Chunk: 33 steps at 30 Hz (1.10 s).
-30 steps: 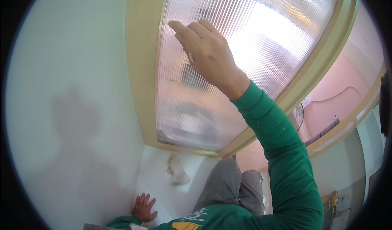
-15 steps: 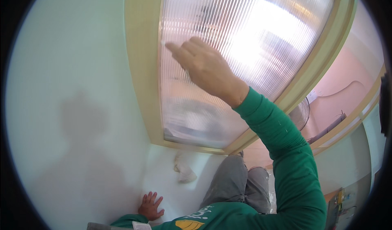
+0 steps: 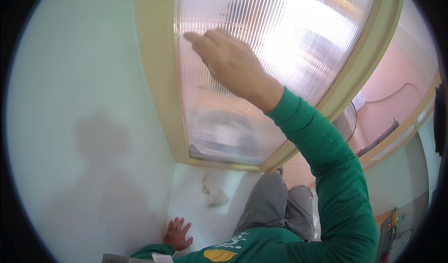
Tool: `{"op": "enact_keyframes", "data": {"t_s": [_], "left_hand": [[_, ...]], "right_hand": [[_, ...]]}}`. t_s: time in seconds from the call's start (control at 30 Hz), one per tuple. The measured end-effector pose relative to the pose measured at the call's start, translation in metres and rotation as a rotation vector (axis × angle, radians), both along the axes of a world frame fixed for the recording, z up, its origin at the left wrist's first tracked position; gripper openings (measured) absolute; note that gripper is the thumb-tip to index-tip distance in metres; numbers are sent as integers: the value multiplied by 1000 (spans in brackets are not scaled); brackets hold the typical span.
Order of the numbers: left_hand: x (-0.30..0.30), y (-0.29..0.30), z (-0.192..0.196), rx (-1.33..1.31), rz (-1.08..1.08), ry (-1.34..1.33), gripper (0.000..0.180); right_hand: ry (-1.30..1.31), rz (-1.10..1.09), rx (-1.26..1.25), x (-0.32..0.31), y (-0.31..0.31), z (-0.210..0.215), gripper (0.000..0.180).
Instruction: The person cleans a ribbed glass window using a cloth and a scraper. They wipe the surface, scrape along the edges, and repeatedly clean the same area.
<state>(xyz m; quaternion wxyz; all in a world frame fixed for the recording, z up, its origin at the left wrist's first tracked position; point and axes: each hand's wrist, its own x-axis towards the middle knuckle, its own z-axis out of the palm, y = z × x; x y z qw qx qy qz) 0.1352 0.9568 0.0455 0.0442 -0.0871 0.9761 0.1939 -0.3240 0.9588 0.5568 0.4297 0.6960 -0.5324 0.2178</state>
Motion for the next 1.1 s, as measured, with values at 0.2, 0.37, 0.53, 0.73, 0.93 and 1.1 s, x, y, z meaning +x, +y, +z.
{"op": "enact_keyframes", "data": {"t_s": [0.2, 0.37, 0.53, 0.73, 0.93, 1.1], "left_hand": [[-1, 1, 1, -16, -1, -29, 77], [0, 2, -2, -21, -14, -14, 79], [-1, 2, 1, -16, -23, -32, 79], [3, 1, -3, -15, -12, 6, 78], [-1, 2, -1, -14, -10, -12, 77], [0, 3, 1, -13, -5, -18, 78]], "right_hand": [[43, -17, 35, 3, 7, -8, 36], [-22, -67, -35, 3, 2, 4, 36], [42, -21, -47, -4, -2, -9, 34], [-20, -51, -110, -2, -8, -3, 34], [10, -39, -8, 1, 4, -9, 35], [-47, -69, -122, 4, -7, 0, 36]]}}
